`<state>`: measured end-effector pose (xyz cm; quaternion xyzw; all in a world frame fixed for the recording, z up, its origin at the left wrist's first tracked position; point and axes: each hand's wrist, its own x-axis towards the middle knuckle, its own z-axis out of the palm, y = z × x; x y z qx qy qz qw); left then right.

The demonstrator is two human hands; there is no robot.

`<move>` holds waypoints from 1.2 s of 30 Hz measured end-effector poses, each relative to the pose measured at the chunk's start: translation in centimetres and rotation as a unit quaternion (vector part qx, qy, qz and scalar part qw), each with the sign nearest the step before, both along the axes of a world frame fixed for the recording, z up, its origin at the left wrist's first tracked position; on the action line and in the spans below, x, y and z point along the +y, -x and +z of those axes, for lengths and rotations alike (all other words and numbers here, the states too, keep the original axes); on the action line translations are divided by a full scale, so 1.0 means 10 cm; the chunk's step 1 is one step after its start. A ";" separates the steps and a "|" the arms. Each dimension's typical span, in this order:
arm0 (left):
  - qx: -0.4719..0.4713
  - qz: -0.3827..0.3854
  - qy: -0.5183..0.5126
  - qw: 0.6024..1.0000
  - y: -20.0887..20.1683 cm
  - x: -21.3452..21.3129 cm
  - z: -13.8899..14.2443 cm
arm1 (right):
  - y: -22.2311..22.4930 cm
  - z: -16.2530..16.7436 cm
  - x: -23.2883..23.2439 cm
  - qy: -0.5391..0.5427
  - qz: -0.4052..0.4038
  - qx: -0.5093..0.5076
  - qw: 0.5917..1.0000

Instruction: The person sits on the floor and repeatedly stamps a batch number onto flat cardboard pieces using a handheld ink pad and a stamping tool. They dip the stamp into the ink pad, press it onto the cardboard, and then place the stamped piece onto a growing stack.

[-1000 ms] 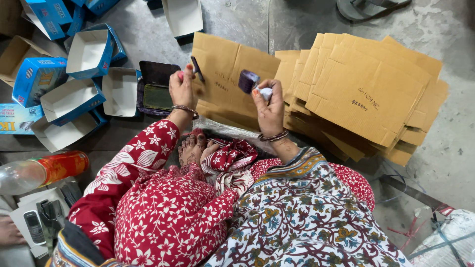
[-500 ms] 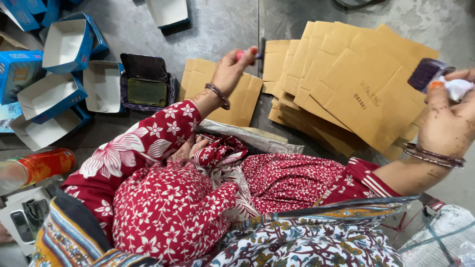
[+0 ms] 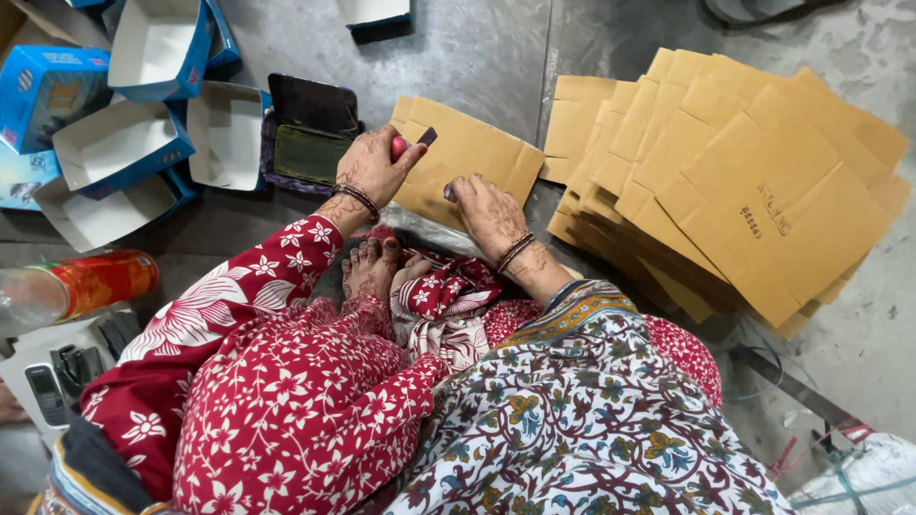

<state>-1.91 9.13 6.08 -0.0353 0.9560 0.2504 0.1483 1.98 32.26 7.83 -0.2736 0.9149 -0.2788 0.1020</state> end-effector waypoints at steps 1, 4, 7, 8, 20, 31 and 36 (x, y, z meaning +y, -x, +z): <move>-0.007 0.001 0.000 1.000 -0.02 -0.03 0.03 | -0.01 -0.08 -0.05 -0.023 0.011 0.007 1.000; -0.025 0.005 0.003 1.000 -0.07 -0.18 0.10 | 0.00 -0.25 -0.17 -0.061 0.011 -0.011 0.998; -0.029 0.008 0.001 1.000 -0.09 -0.32 0.06 | 0.00 -0.34 -0.26 -0.108 0.006 -0.056 0.993; -0.031 0.008 0.000 0.999 -0.10 -0.36 0.04 | -0.02 -0.37 -0.28 -0.128 0.006 -0.072 0.989; -0.001 -0.022 0.021 1.000 0.05 -0.16 0.06 | 0.15 -0.19 -0.19 -0.006 -0.016 -0.064 0.998; 0.012 -0.261 0.105 0.960 -0.01 0.56 -0.51 | 0.26 1.12 0.71 0.092 -0.170 -0.024 0.981; -0.014 -0.305 0.117 0.945 -0.09 0.78 -0.74 | 0.30 1.31 0.77 0.093 -0.183 -0.025 0.978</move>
